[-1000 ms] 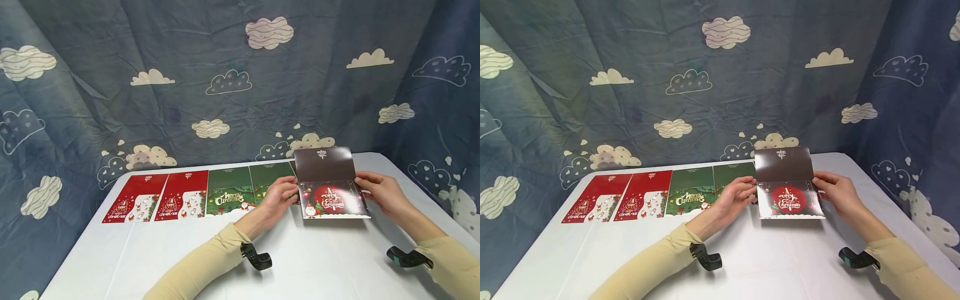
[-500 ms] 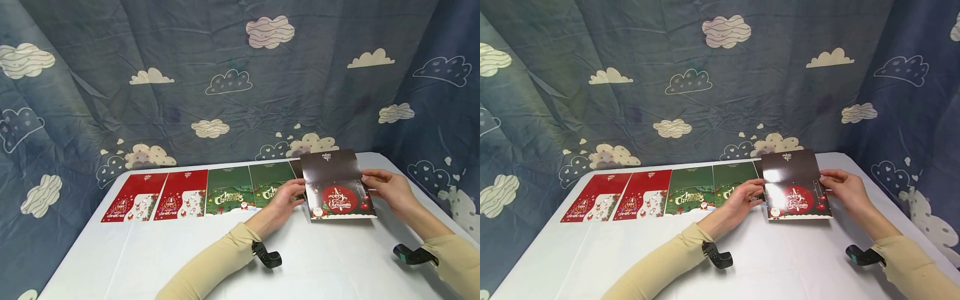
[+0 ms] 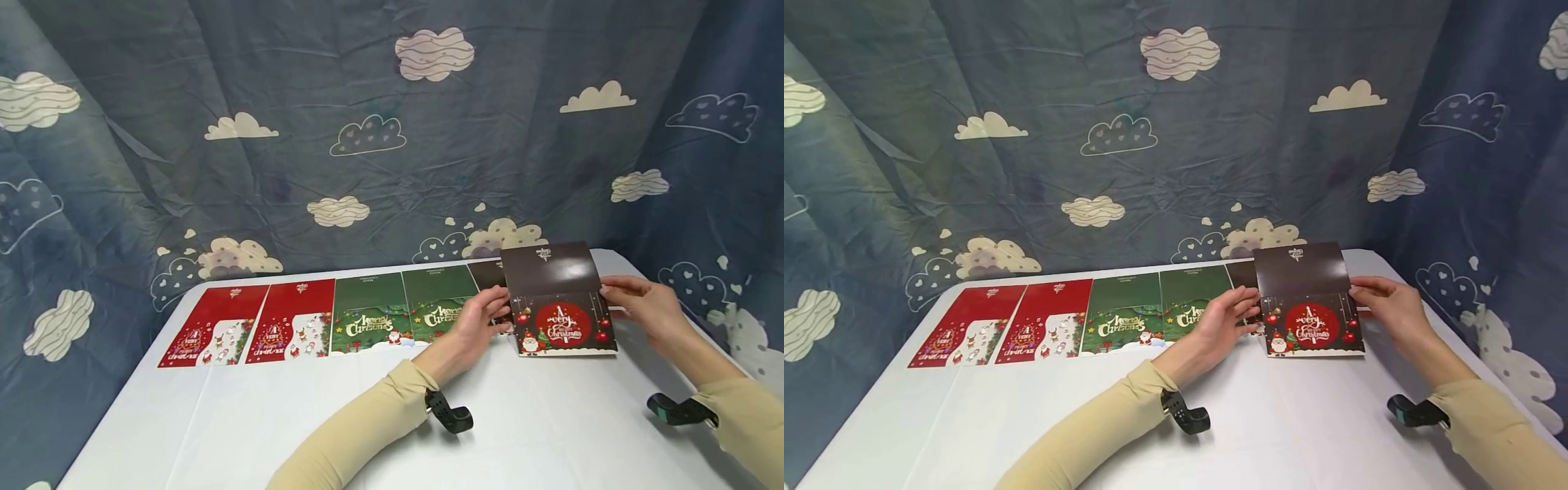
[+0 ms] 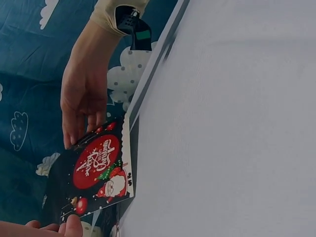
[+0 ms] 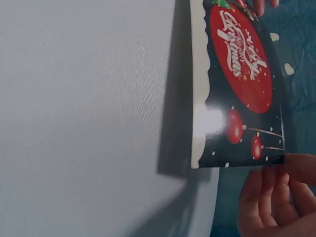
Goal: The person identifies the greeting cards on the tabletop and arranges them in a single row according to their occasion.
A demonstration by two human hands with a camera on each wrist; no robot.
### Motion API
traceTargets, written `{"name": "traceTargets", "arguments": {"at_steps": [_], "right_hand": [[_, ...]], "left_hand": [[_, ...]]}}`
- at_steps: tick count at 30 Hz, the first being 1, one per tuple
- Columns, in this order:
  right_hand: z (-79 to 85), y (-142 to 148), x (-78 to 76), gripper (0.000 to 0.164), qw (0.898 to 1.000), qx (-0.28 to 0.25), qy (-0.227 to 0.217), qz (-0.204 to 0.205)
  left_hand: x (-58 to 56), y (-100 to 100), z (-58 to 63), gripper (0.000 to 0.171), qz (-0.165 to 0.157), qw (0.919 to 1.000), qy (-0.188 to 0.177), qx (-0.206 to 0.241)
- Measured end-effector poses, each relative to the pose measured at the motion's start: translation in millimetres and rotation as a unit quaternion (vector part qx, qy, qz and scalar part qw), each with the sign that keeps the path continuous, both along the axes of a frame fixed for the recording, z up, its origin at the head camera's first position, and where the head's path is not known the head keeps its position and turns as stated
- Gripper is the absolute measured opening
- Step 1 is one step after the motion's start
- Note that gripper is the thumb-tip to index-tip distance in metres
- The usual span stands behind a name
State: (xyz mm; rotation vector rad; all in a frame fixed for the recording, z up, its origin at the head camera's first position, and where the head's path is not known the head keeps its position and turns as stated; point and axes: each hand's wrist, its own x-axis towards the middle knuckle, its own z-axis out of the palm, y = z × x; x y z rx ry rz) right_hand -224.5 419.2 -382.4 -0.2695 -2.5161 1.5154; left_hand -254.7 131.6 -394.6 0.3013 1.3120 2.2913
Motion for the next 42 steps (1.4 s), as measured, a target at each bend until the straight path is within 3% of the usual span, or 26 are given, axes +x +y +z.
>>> {"name": "traceTargets", "arguments": {"at_steps": [12, 21, 27, 33, 37, 40, 42], "right_hand": [[5.9, 13.1, 2.6, 0.051, 0.999, 0.009, 0.01, -0.033], [7.7, 22.6, -1.4, 0.05, 0.998, 0.022, -0.002, -0.059], [9.2, 29.7, -5.7, 0.06, 0.997, 0.046, -0.03, -0.053], [14.1, 32.5, -11.2, 0.06, 0.998, 0.022, -0.052, -0.024], [-3.6, 57.5, -27.8, 0.062, 0.999, 0.012, -0.051, -0.008], [-20.4, 75.7, -41.4, 0.067, 0.999, 0.011, -0.049, -0.019], [-19.5, 75.9, -43.3, 0.067, 0.999, 0.004, -0.051, -0.016]], "left_hand": [[2.2, 21.9, 2.6, 0.061, 0.003, 0.9992, -0.01, 0.037], [-8.1, 48.1, 0.2, 0.054, 0.046, 0.9973, 0.005, 0.057], [-14.3, 65.4, 0.6, 0.051, 0.059, 0.9956, 0.007, 0.073], [-15.8, 71.4, -5.6, 0.051, 0.062, 0.9948, -0.004, 0.081], [-16.7, 73.0, -11.1, 0.053, 0.056, 0.9951, -0.002, 0.082], [-18.6, 75.6, -12.6, 0.052, 0.057, 0.9948, 0.0, 0.084], [-20.6, 77.5, -12.4, 0.051, 0.062, 0.9941, -0.003, 0.089]]}}
